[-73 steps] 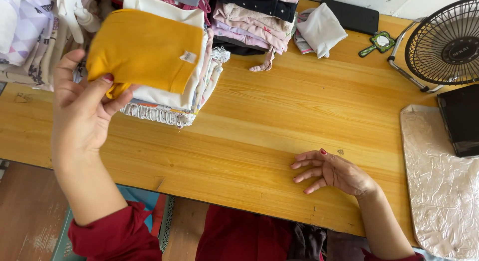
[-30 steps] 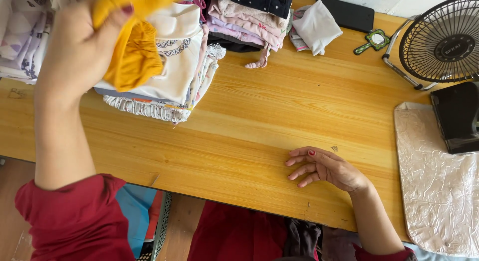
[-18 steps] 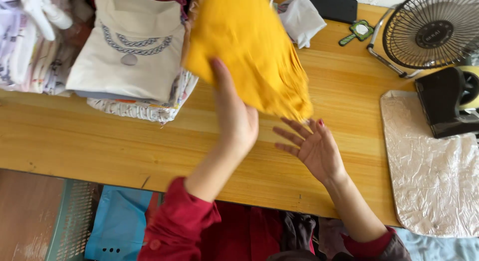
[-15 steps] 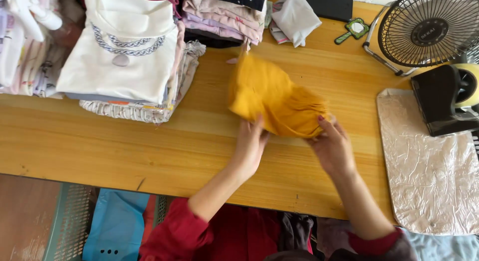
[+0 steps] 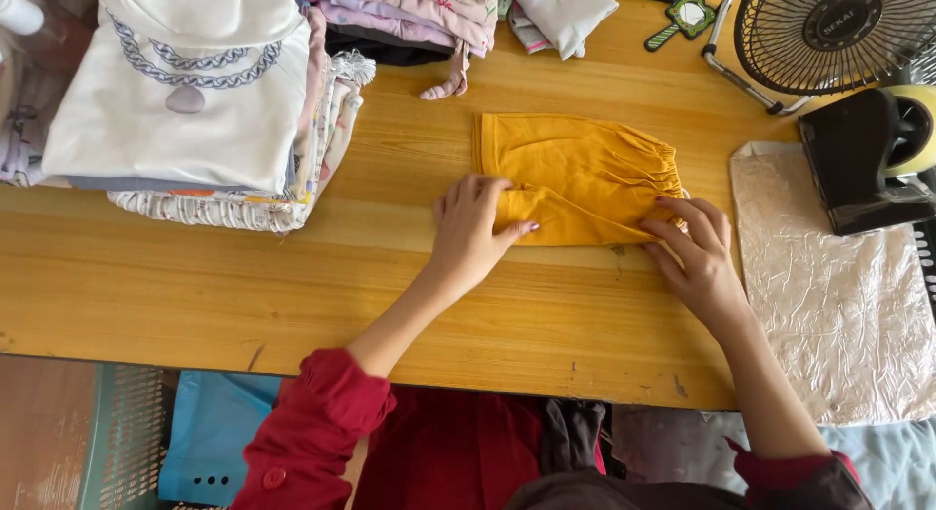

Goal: The person folds various pieces of children's clothing, including a grey tank top, a white t-shirt, yellow shorts, and patterned pants, on a wooden table. Each item is smoothed out, folded into a compact shape, and placed onto a growing stack to the left.

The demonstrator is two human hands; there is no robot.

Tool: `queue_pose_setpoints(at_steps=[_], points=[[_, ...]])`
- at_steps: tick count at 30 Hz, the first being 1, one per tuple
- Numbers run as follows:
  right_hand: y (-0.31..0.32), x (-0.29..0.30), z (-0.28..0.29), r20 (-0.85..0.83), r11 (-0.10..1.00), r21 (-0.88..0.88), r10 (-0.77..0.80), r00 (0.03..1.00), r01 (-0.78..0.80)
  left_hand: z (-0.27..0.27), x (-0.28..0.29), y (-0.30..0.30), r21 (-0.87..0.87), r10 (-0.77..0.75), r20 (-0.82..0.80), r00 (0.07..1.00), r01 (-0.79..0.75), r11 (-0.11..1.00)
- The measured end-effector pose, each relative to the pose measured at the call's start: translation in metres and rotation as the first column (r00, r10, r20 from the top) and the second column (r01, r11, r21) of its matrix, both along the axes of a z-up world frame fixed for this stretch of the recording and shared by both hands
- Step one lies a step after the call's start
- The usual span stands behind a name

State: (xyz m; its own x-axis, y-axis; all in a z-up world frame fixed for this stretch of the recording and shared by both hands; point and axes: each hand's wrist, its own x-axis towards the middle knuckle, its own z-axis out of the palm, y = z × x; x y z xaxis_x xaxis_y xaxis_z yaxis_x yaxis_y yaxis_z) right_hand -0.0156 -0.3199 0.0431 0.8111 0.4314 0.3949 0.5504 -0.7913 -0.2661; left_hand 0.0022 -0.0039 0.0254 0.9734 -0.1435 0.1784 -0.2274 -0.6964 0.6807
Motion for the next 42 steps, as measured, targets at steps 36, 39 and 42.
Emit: queue_pose_setpoints(at_steps=[36, 39, 42], points=[[0.059, -0.082, 0.016, -0.218, 0.920, 0.113, 0.391, 0.894, -0.375, -0.024, 0.061, -0.020, 0.131, 0.045, 0.591, 0.805, -0.152, 0.980], [0.022, -0.074, -0.006, -0.120, 0.940, 0.025, 0.340, 0.933, -0.340, -0.039, 0.024, -0.006, 0.254, -0.092, 0.461, 0.883, -0.032, 0.967], [0.018, -0.063, 0.013, -0.094, 0.965, -0.110, 0.230, 0.969, -0.240, -0.003, -0.034, 0.013, 0.382, -0.325, 0.328, 0.887, 0.190, 0.904]])
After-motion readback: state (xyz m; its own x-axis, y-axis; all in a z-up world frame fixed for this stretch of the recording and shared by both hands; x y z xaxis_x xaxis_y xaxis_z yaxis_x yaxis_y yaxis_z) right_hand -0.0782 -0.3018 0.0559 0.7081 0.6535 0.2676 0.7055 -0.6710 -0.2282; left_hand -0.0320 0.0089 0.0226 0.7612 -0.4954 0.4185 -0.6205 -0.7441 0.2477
